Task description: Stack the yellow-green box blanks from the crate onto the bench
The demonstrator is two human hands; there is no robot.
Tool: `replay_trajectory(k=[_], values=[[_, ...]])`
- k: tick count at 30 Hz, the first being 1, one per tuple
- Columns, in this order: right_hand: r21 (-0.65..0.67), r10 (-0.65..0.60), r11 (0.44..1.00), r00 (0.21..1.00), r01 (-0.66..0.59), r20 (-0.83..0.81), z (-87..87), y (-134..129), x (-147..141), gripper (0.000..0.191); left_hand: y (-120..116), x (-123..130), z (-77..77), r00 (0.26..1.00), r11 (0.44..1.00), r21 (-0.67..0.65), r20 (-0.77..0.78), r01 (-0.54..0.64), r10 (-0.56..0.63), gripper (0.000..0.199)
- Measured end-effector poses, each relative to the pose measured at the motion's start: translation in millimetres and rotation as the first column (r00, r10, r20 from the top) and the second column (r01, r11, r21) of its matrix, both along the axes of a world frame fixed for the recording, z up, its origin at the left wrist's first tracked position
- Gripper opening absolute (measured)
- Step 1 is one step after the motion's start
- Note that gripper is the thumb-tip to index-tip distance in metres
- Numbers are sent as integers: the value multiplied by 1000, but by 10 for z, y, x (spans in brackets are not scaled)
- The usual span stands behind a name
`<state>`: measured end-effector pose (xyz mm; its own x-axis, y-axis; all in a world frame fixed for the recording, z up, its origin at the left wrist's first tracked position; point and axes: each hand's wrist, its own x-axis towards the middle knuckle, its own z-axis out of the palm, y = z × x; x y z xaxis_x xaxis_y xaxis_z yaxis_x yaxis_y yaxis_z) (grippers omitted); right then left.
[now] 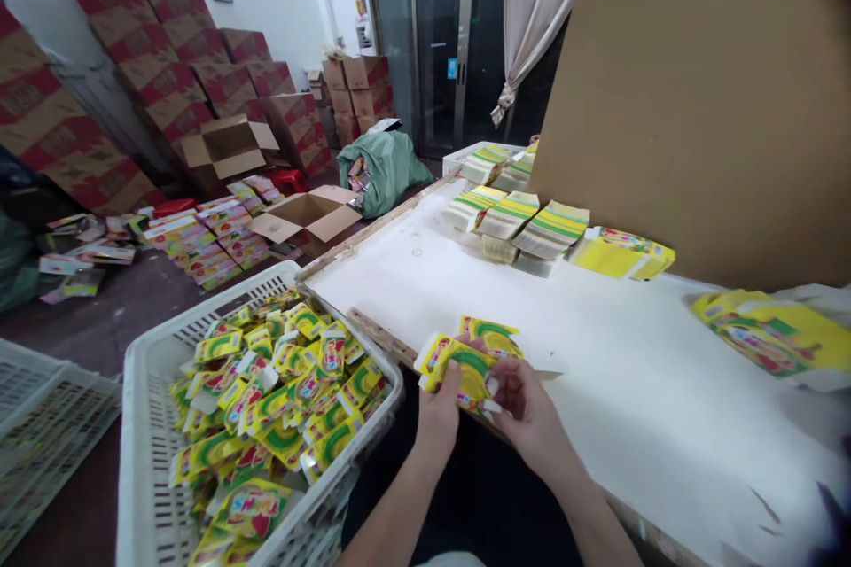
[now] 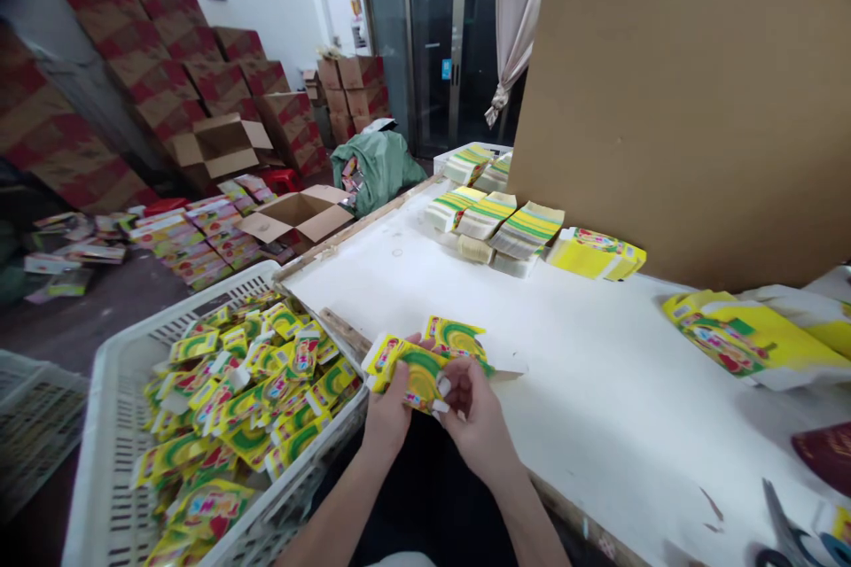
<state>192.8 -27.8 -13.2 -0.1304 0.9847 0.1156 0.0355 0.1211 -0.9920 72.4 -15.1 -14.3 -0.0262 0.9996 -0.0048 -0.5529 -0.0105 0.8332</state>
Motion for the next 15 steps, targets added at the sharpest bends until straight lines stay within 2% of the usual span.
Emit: replay_trajectory(k=[3, 5, 7, 10, 12, 15], values=[[-90, 104, 988, 971, -126, -215, -2, -29, -5, 40, -60, -53, -1, 958, 979, 199, -273, -39, 93, 29], [-104, 131, 982, 965, -158, -227, 0, -47, -17, 43, -81, -79, -20, 930, 968, 249, -349, -25, 114, 30], [-79, 72, 993, 988, -83, -134, -2, -73, -54, 41, -77, -71, -54, 945, 978, 200, -304, -64, 124, 32], [-11, -55, 998, 998, 55, 39, -13, -105, -121, 38, -44, -17, -137, 976, 989, 53, -163, -141, 148, 36], [-8, -36, 999, 999, 36, 14, -14, -105, -145, 38, -26, 16, -193, 984, 989, 7, -99, -151, 151, 36], [-36, 55, 998, 989, -60, -134, 4, -77, -153, 43, -20, 40, -223, 990, 989, -53, -24, -137, 136, 37]])
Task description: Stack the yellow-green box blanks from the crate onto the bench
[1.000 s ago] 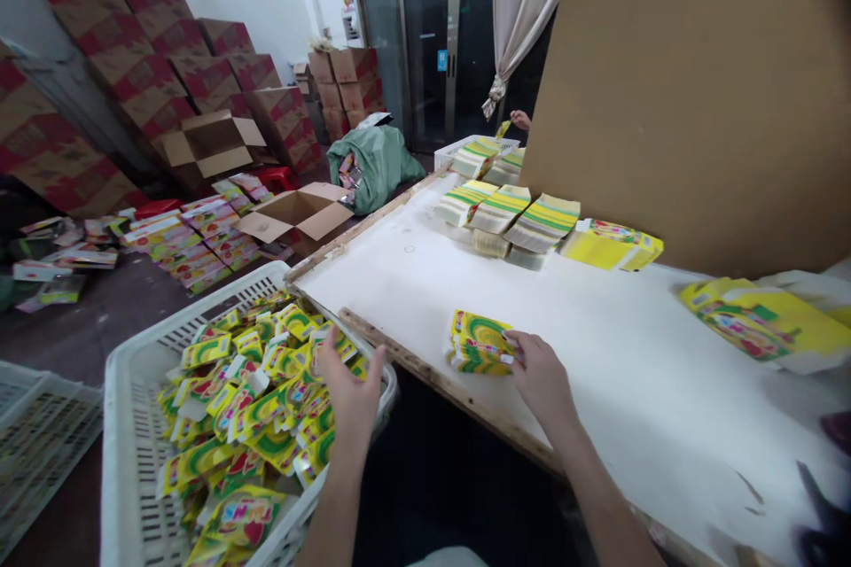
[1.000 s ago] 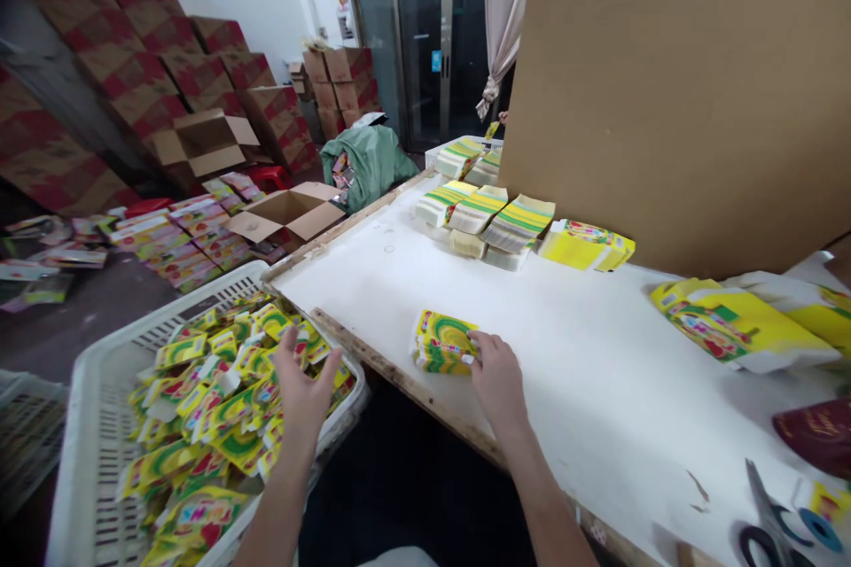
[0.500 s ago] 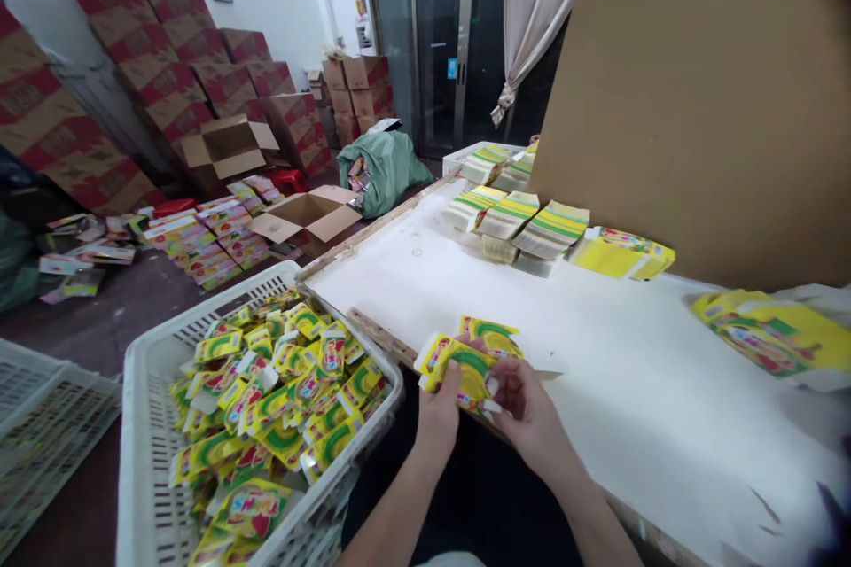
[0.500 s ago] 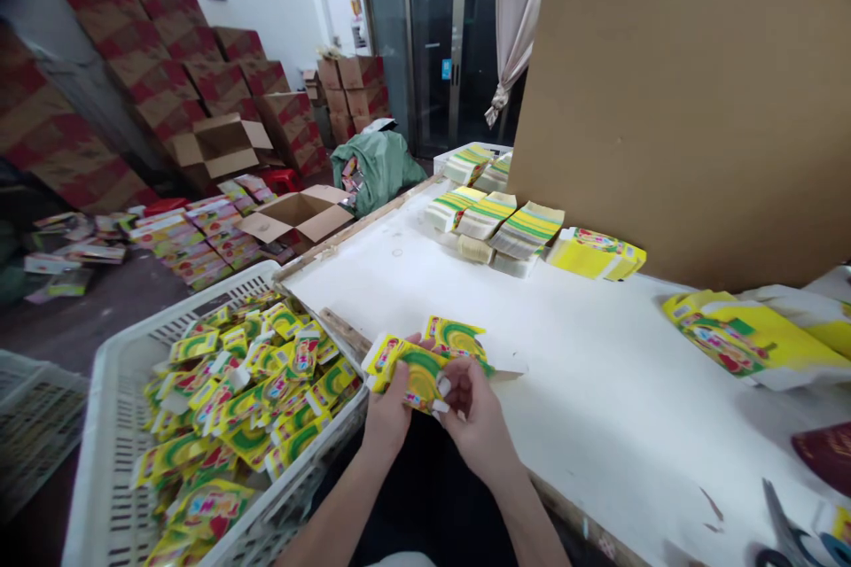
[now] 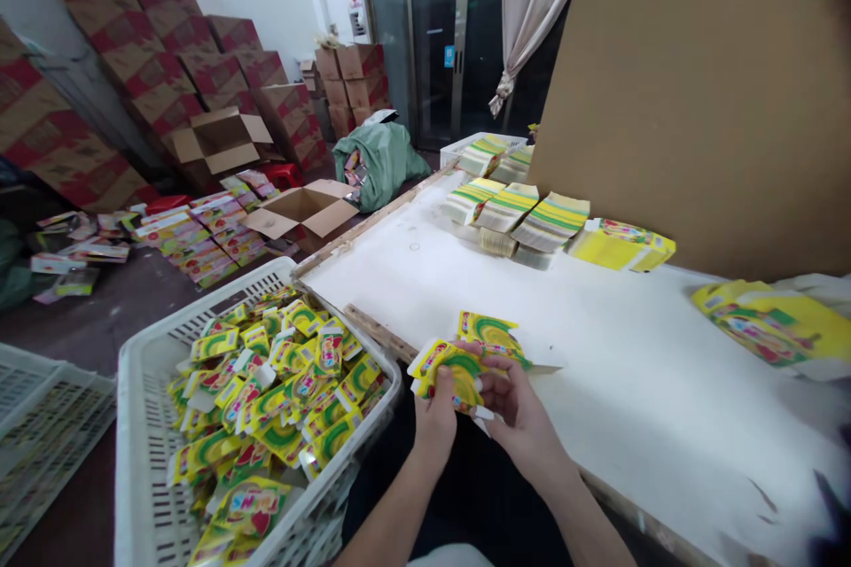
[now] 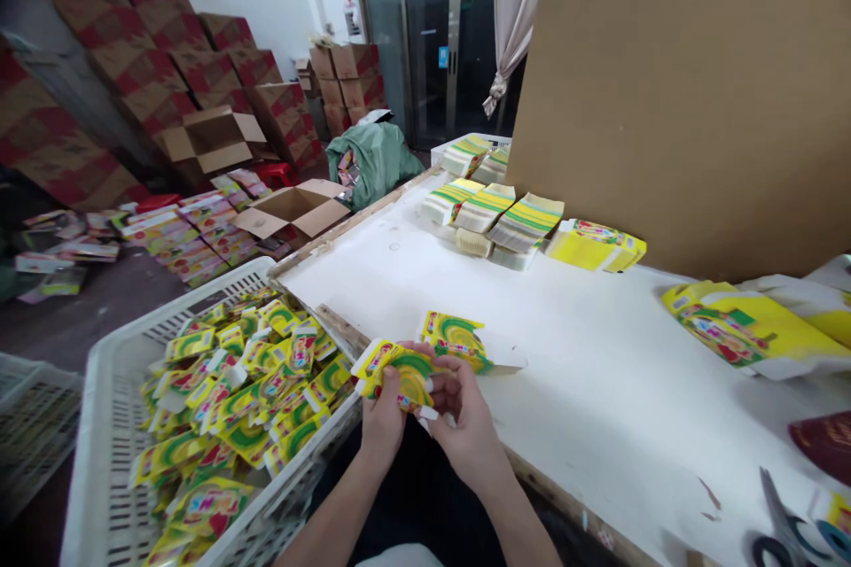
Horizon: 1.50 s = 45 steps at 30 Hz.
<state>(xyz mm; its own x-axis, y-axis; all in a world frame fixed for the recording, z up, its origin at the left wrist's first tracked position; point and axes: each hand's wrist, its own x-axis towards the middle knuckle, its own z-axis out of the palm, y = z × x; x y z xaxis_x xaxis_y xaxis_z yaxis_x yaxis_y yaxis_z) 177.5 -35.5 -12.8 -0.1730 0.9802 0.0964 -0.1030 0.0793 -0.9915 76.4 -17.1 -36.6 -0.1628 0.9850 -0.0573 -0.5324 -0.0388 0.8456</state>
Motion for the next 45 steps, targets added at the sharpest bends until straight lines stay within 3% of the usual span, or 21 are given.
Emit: replay_trajectory(k=[4, 7, 12, 17, 21, 22, 24, 26, 28, 31, 32, 34, 36, 41, 43, 45], values=[[-2, -28, 1000, 999, 28, 36, 44, 0, -48, 48, 12, 22, 94, 983, 994, -104, 181, -17, 36, 36], [0, -7, 1000, 993, 7, 120, 51, -57, -123, 49, 55, 30, 169, 960, 993, -70, 256, -97, 112, 31], [-15, 23, 1000, 988, -21, 154, -25, -82, -172, 44, 75, -12, 110, 978, 984, -13, 104, -180, 180, 31], [21, -132, 991, 981, 130, 139, -85, 63, -10, 22, 30, -120, 40, 991, 992, 117, -126, -40, 55, 38], [209, -274, 953, 914, 217, 299, -66, 144, 177, 8, 78, -257, 76, 938, 996, 89, -344, -3, 34, 23], [306, -339, 922, 875, 237, 344, -52, 154, 223, 11, 85, -298, 109, 929, 994, 103, -365, -29, 65, 24], [528, -505, 809, 764, 257, 402, -20, 168, 306, 18, 71, -385, 223, 902, 974, 199, -394, -106, 178, 32], [712, -632, 675, 651, 195, 421, 10, 170, 356, 27, 21, -458, 394, 834, 932, 347, -479, -106, 273, 43], [813, -671, 580, 597, 53, 440, 27, 155, 354, 30, -38, -495, 571, 697, 916, 395, -677, 73, 236, 61], [867, -666, 486, 598, -106, 446, 24, 105, 272, 29, -75, -476, 707, 380, 905, 164, -925, 392, 3, 91], [874, -669, 469, 595, -126, 445, 18, 86, 241, 29, -69, -460, 702, 302, 896, 82, -951, 437, -61, 90], [874, -681, 462, 570, -151, 459, 2, 55, 204, 32, -44, -434, 637, 231, 895, -3, -966, 446, -119, 71], [857, -681, 478, 534, -194, 500, -9, 37, 204, 38, -27, -422, 544, 237, 921, -12, -965, 389, -113, 57], [813, -641, 508, 506, -285, 578, 0, 3, 263, 46, -62, -414, 402, 324, 951, 49, -944, 305, -55, 55], [809, -614, 516, 538, -280, 578, -2, -22, 261, 49, -71, -412, 377, 356, 948, 63, -933, 312, -55, 57], [820, -594, 550, 616, -158, 517, -25, -48, 238, 51, -70, -411, 356, 370, 947, 71, -928, 314, -53, 64]])
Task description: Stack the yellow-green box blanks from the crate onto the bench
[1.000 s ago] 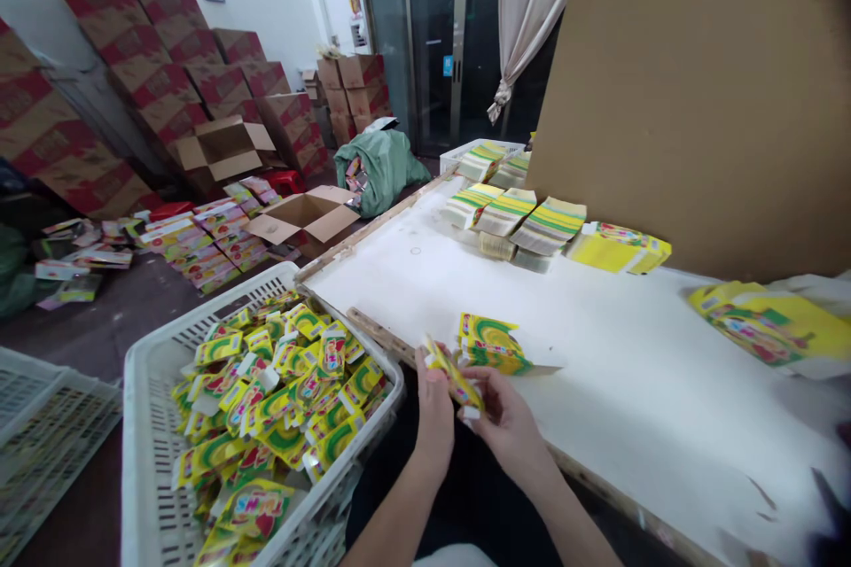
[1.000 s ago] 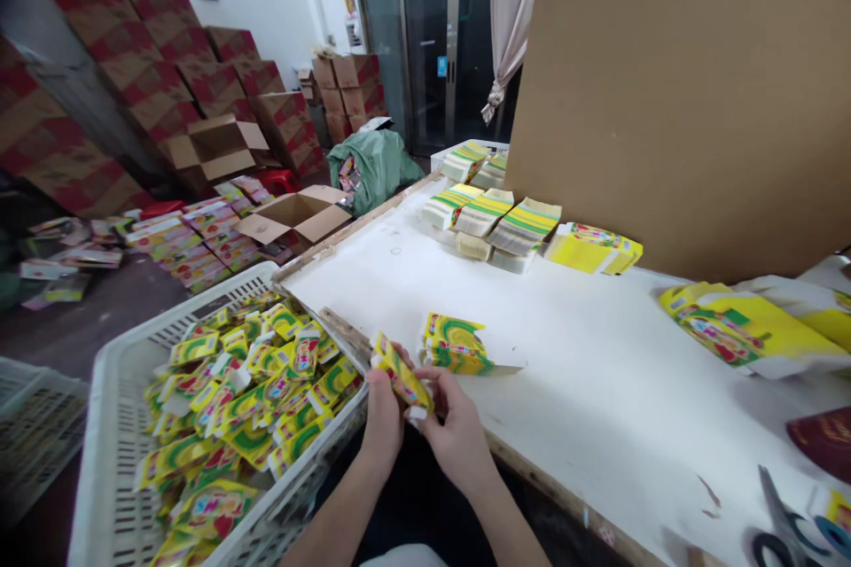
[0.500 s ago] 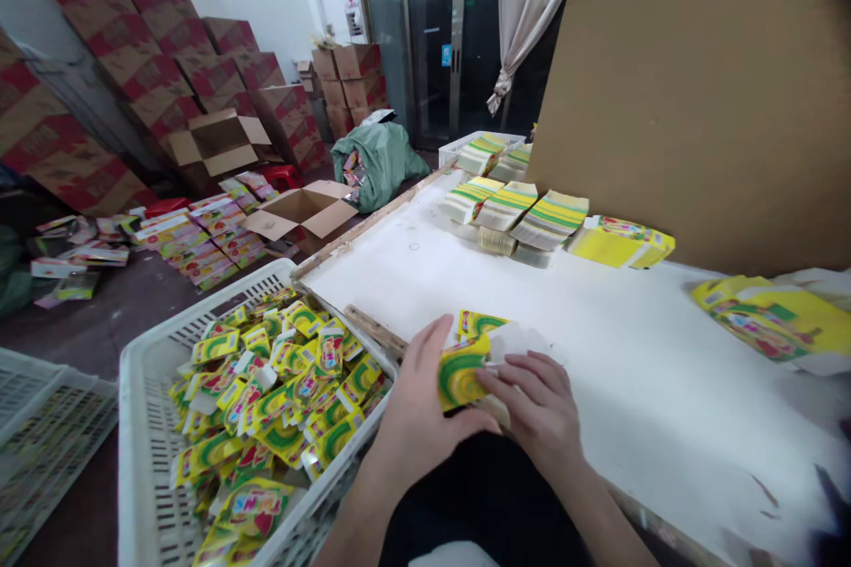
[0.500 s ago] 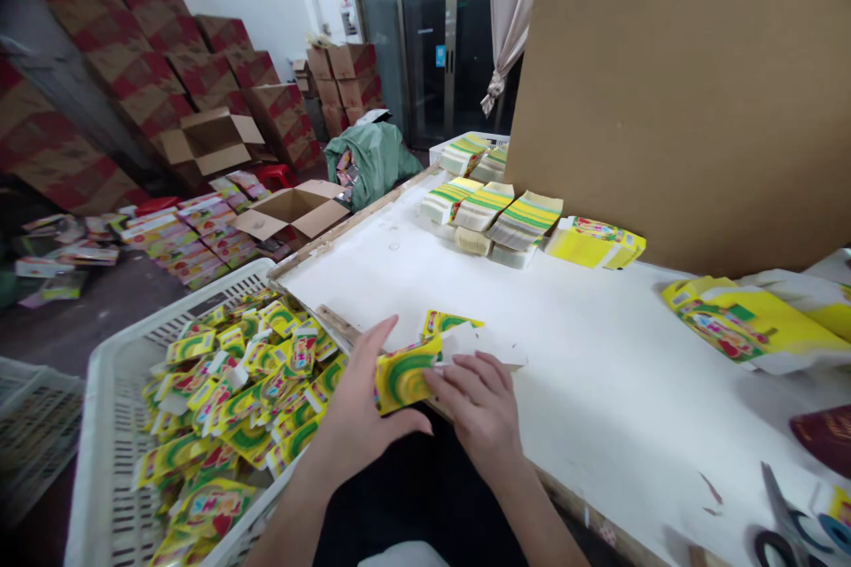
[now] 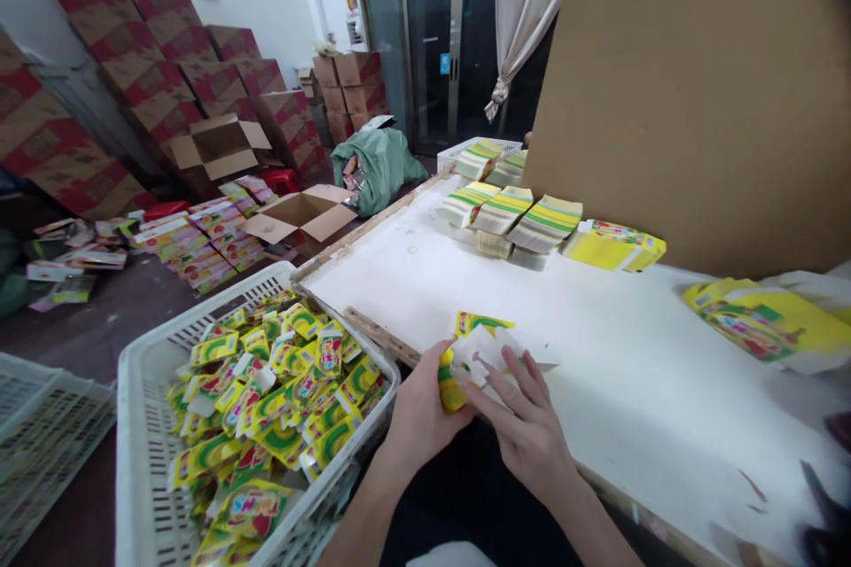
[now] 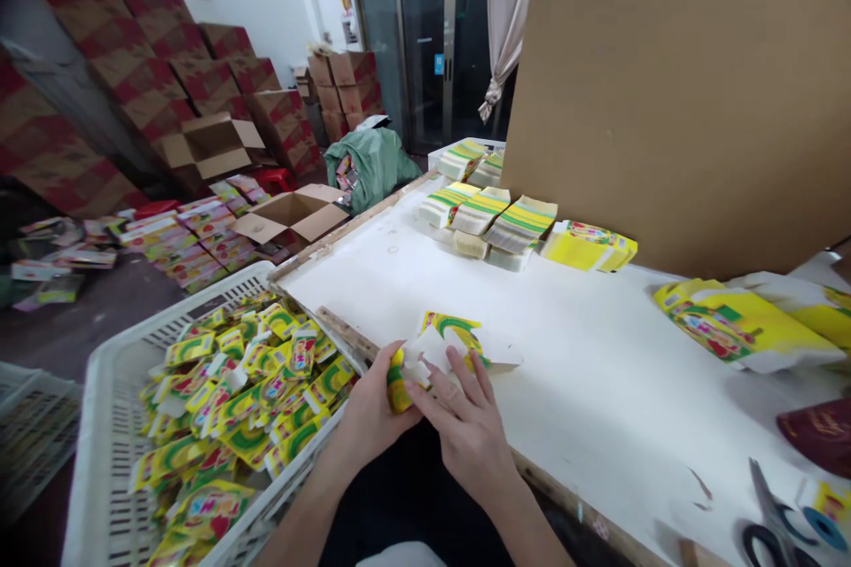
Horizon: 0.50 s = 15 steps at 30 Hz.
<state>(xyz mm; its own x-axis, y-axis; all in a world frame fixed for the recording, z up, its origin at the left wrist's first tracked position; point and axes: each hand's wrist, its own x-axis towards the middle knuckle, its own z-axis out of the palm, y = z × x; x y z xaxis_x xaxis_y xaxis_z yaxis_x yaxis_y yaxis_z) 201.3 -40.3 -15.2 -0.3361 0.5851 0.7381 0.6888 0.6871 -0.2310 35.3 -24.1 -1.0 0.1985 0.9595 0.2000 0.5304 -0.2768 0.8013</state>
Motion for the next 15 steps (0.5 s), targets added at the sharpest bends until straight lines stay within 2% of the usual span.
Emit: replay_trajectory(k=[2, 4, 6, 8, 9, 11, 13, 15], values=[[-100, -84, 993, 948, 55, -306, -45, -11, -42, 52, 2, 5, -16, 1000, 999, 20, -3, -25, 25, 73], [-276, -175, 961, 778, 2, -603, -101, 6, -95, 54, -3, 23, -24, 999, 999, 37, -17, -27, 27, 77], [-424, -212, 880, 621, -215, -755, -143, 44, -151, 48, -17, 58, -27, 999, 999, 37, -28, 19, -18, 73], [-499, -230, 753, 539, -429, -810, -147, 83, -196, 38, -32, 103, -36, 997, 997, 51, -39, 64, -62, 65], [-520, -241, 695, 521, -496, -819, -131, 99, -212, 35, -38, 125, -45, 995, 994, 65, -53, 86, -83, 62], [-546, -252, 621, 517, -563, -818, -77, 125, -231, 32, -47, 164, -75, 989, 988, 95, -93, 125, -116, 58], [-566, -236, 576, 544, -589, -805, -27, 150, -235, 33, -51, 187, -109, 983, 982, 110, -124, 151, -137, 58], [-579, -223, 565, 567, -587, -793, -19, 171, -230, 36, -50, 192, -130, 985, 983, 117, -118, 140, -126, 59]])
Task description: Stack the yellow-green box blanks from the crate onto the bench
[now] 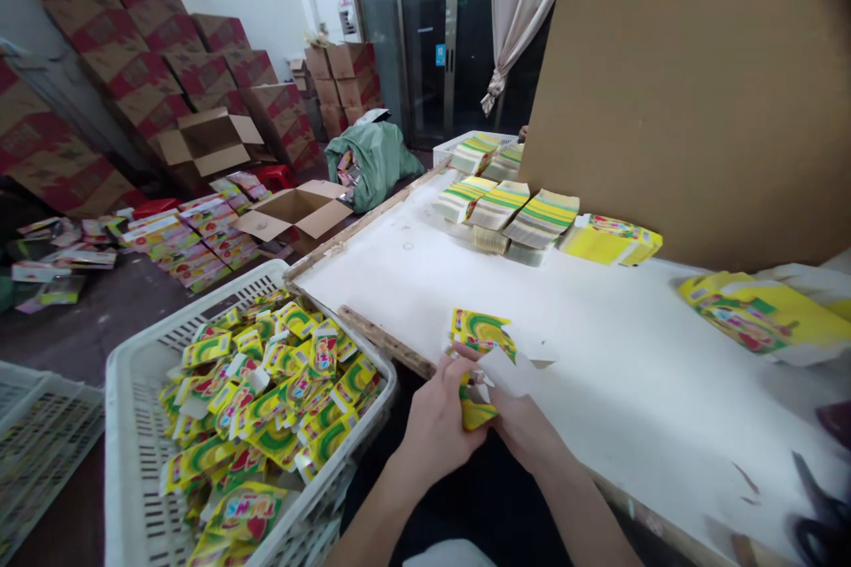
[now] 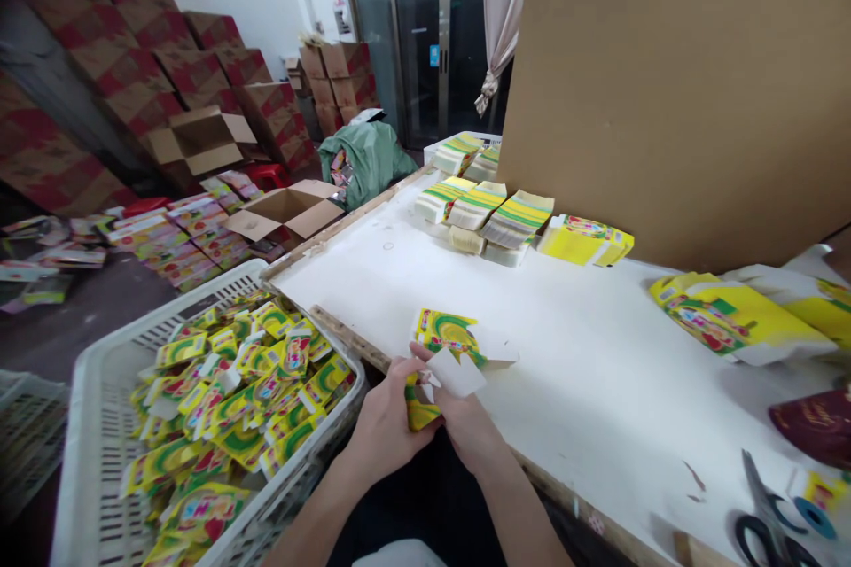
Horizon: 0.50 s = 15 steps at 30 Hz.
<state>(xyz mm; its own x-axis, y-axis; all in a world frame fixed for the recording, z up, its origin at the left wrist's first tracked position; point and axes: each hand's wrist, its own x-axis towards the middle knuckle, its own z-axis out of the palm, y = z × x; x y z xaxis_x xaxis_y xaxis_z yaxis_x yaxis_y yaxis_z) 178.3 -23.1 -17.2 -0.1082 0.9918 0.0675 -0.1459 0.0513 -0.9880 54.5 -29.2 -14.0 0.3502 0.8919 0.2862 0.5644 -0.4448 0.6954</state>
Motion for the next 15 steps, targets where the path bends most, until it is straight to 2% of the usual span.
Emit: replay_trajectory(k=[2, 5, 7, 10, 12, 15], values=[[22, -10, 1000, 998, 9, 56, -31, 3, 8, 42, 9, -15, -3, 1000, 1000, -17, 1, -5, 5, 58], [139, -44, 990, 963, 7, 267, -76, -54, 23, 55, 37, -55, 0, 999, 996, -77, -20, 34, -36, 59], [243, -35, 966, 896, -83, 444, -79, -120, 36, 63, 56, -72, -16, 996, 993, -70, -16, 92, -93, 62], [354, -45, 910, 797, -216, 603, -89, -178, 70, 59, 61, -68, -53, 994, 994, 22, 6, 109, -109, 66], [411, -132, 899, 799, -153, 587, -119, -164, 107, 52, 47, -59, -54, 999, 998, 62, 47, -9, 6, 68], [402, -285, 911, 840, 89, 461, -162, -103, 161, 44, 21, -66, 3, 947, 960, 19, 170, -280, 273, 75]])
